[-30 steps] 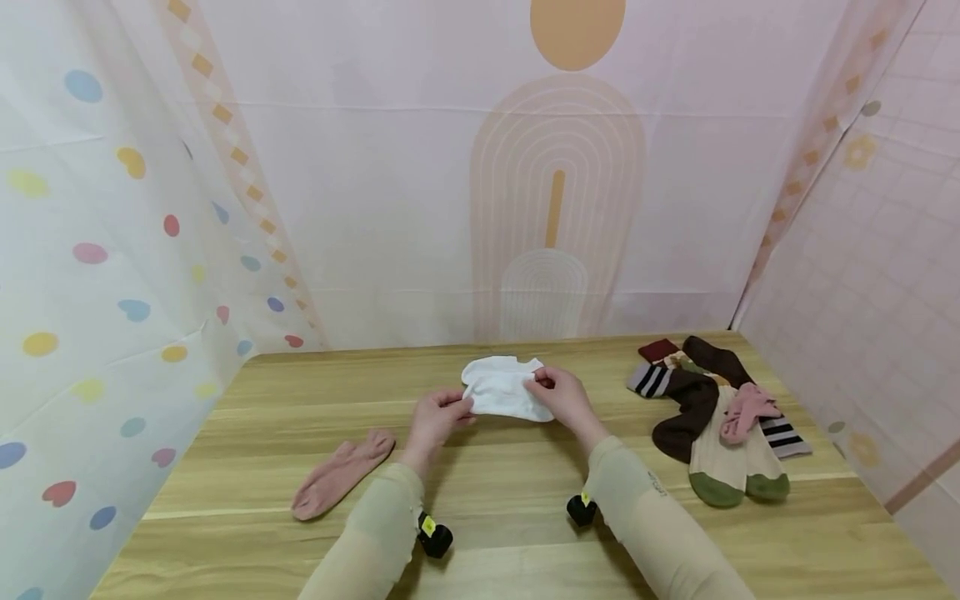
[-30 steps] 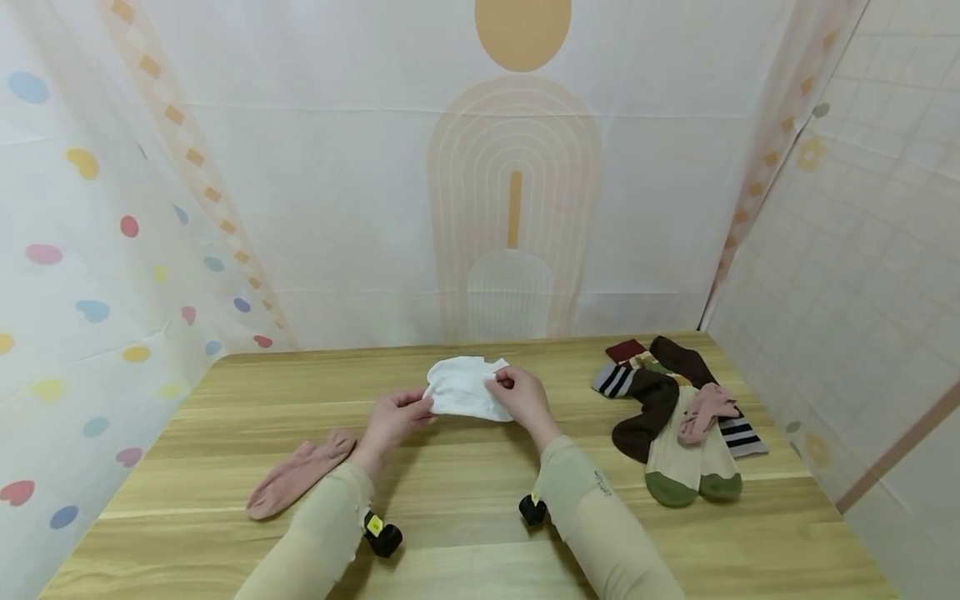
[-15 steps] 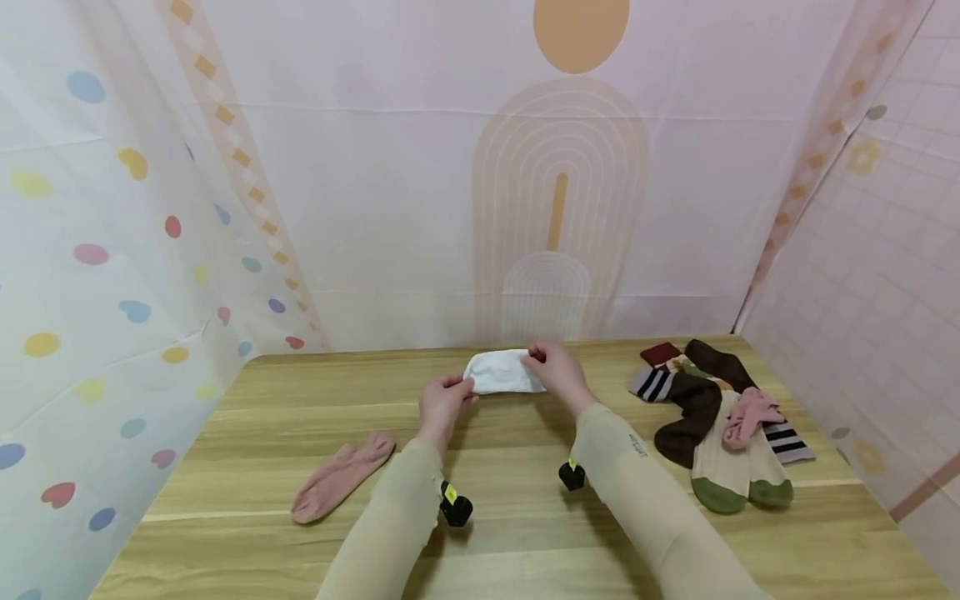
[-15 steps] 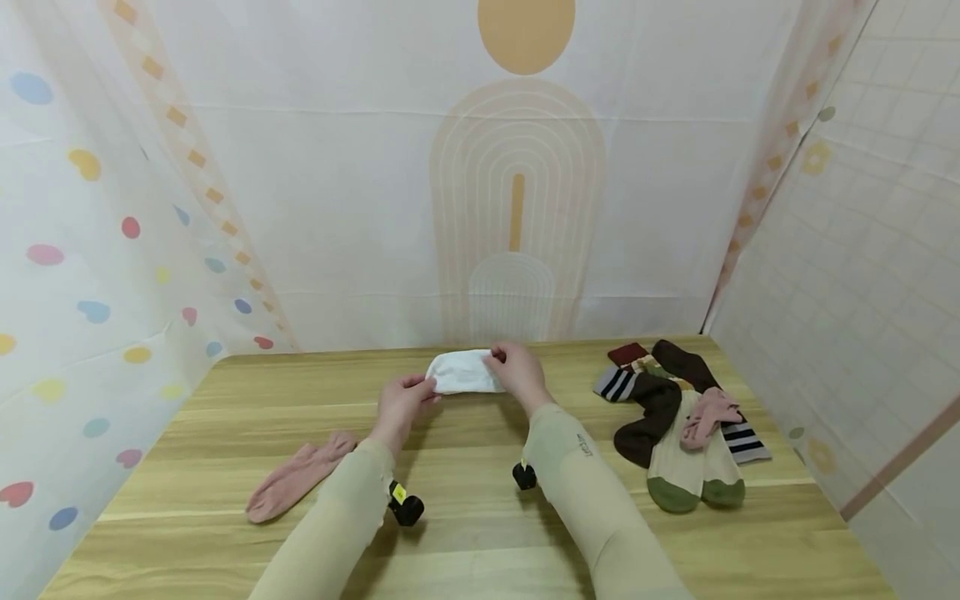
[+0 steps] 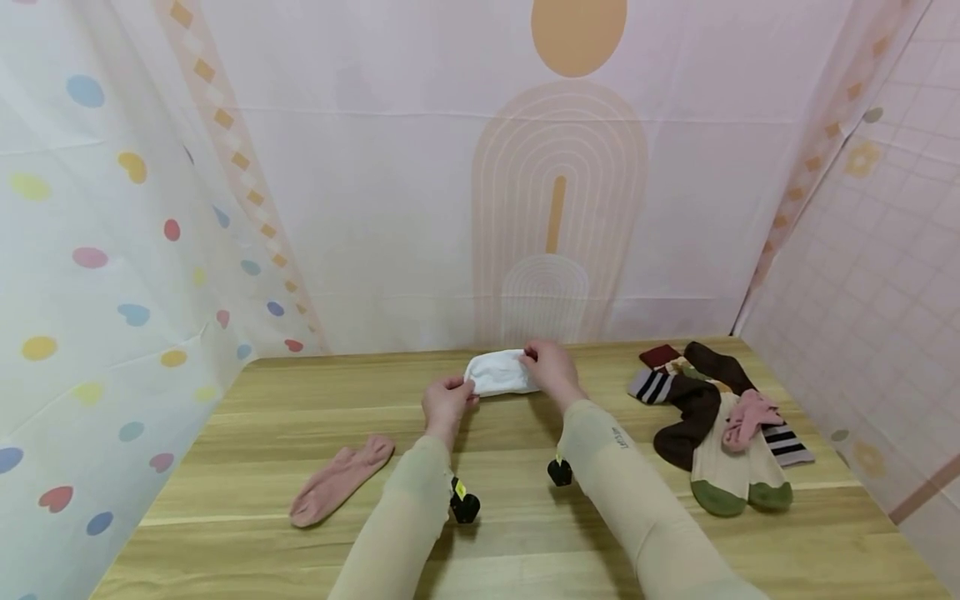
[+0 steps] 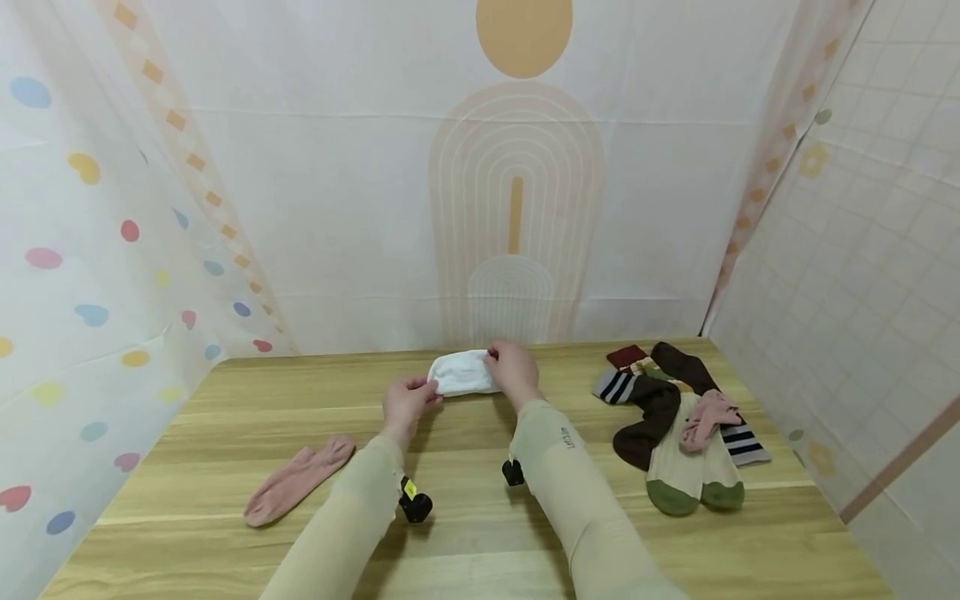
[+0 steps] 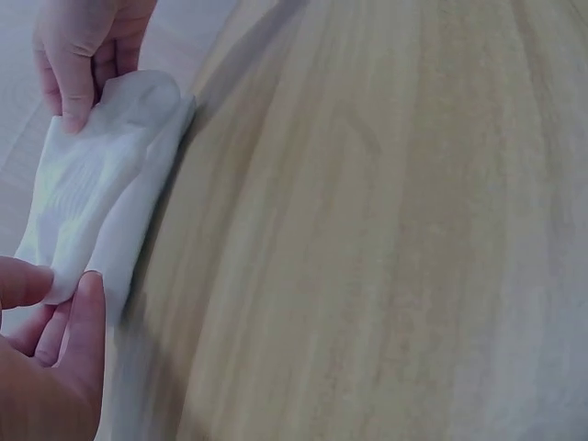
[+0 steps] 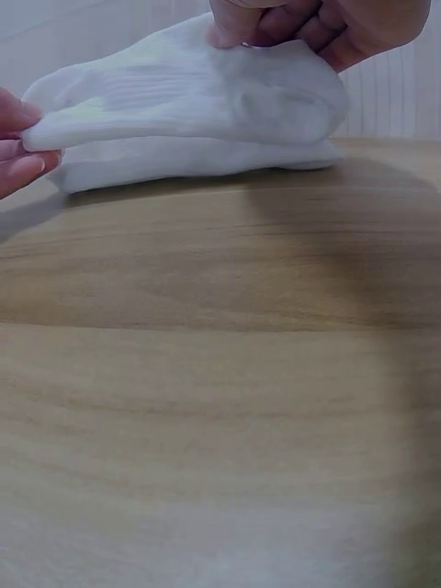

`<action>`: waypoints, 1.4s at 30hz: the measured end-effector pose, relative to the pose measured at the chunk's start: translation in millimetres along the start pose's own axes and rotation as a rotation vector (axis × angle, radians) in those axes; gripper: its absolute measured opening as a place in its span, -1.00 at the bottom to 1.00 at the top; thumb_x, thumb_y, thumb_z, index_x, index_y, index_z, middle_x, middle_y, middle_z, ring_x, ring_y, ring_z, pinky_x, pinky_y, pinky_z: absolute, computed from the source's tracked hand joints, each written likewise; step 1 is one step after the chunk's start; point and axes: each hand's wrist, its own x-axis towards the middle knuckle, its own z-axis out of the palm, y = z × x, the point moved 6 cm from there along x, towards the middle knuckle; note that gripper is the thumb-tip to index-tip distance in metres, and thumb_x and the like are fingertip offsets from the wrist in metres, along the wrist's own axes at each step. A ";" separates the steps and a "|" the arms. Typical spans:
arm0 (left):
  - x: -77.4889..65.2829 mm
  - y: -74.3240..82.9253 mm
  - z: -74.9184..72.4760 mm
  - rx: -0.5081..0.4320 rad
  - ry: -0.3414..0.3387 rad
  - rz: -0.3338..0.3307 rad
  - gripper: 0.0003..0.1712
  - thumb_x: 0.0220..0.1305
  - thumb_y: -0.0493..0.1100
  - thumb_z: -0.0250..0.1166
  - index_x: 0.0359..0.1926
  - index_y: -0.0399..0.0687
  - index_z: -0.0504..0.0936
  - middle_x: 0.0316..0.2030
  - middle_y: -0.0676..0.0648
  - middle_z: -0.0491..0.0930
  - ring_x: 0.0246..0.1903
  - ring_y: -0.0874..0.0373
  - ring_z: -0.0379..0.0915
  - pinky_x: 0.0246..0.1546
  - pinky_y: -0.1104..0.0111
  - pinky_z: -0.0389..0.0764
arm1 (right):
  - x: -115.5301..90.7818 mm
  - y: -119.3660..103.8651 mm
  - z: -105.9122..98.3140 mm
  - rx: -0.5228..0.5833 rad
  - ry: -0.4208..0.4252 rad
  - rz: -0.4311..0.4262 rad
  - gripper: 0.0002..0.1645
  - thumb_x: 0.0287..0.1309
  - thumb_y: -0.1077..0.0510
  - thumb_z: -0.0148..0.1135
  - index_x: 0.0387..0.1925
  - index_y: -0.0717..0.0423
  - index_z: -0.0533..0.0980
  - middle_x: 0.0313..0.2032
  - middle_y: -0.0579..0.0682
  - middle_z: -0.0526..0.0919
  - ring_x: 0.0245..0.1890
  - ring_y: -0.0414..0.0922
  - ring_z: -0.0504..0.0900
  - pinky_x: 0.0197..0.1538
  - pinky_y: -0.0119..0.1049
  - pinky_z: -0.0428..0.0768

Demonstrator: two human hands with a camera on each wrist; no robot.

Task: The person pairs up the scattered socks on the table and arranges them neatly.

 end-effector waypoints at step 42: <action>8.3 -1.3 3.6 0.149 -0.020 0.003 -0.77 0.12 -0.34 0.26 -0.19 -0.42 0.55 -0.33 -0.24 0.55 -0.47 0.05 0.58 -0.39 0.31 0.63 | 6.5 8.8 18.0 -0.112 0.001 0.013 -0.90 0.18 0.13 0.19 -0.42 -0.01 0.60 -0.38 -0.11 0.63 -0.34 -0.13 0.55 -0.26 -0.22 0.51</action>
